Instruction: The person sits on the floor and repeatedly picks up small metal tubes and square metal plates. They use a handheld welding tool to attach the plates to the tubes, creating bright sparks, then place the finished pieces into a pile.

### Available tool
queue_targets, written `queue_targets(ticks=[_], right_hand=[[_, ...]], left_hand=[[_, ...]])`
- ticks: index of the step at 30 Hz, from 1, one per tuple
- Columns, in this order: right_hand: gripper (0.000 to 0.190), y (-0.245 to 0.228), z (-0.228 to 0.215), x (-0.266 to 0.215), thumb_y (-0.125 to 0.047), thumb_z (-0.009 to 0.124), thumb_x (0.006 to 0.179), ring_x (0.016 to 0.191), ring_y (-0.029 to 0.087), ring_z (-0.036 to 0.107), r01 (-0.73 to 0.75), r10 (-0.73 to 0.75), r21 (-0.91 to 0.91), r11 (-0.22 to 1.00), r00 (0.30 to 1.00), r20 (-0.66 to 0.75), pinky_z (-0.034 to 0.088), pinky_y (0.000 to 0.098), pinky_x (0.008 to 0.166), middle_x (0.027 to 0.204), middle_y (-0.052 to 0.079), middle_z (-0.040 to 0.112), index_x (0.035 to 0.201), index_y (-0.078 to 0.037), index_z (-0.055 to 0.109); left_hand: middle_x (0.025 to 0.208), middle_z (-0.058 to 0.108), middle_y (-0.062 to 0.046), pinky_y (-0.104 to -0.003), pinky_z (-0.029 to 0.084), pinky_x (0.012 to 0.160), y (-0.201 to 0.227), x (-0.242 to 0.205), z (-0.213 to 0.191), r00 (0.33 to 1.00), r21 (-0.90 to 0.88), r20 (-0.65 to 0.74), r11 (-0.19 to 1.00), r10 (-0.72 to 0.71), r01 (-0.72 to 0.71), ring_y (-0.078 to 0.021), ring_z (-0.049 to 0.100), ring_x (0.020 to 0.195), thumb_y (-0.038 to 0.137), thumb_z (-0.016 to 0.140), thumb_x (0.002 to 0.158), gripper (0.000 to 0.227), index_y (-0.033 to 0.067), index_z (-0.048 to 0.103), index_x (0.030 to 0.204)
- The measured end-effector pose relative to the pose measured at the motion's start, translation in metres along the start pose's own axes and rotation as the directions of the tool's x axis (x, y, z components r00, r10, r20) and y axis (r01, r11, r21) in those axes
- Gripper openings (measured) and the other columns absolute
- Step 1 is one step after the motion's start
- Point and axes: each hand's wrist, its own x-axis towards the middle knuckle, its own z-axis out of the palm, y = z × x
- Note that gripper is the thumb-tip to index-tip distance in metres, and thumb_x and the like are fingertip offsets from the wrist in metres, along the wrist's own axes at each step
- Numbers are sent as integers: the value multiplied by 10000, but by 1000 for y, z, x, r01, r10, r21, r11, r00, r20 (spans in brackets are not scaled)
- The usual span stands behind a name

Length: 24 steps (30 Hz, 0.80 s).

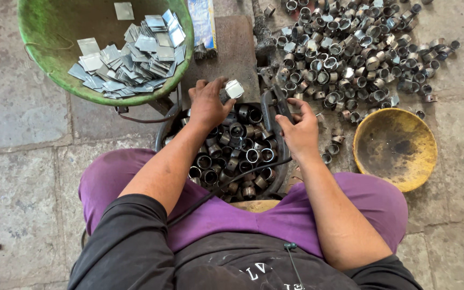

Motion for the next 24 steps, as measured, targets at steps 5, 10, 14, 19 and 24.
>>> queue_targets(ticks=[5,10,14,19,24], right_hand=[[385,-8,0,-7,-102,764,861,703,86,683,107,-105,-305,946,994,23,526,232,614,873,68,763,1228,-41,667],[369,-7,0,-5,-139,777,836,740,102,709,85,-81,-411,908,996,26,536,254,666,873,79,777,1189,-53,711],[374,-2,1,-5,-146,780,832,770,108,734,97,-85,-435,895,995,45,551,255,690,904,79,788,1190,-59,713],[371,4,4,-7,-151,784,831,788,121,750,151,-139,-447,882,988,62,561,257,704,910,91,793,1181,-51,717],[377,2,7,-7,-157,792,816,740,131,746,121,-113,-506,854,992,46,547,267,669,855,104,784,1173,-55,728]], left_hand=[[1190,712,-30,-469,300,1037,-1,0,2,1000,-9,-27,1000,14,-14,-308,477,1232,340,817,802,554,175,647,1303],[1217,705,9,-470,274,1037,-2,1,2,998,82,-15,995,59,-58,-319,420,1278,364,791,824,280,207,766,1054],[1178,713,18,-486,272,1029,-1,1,2,994,131,-30,986,103,-98,-320,420,1271,375,777,822,243,211,795,1002],[1145,722,31,-495,288,1012,0,0,2,989,178,-46,975,143,-133,-314,429,1272,360,783,820,211,215,795,973],[1147,717,33,-506,288,1011,2,1,-1,989,186,-36,974,141,-132,-317,424,1275,356,792,799,206,221,793,955]])
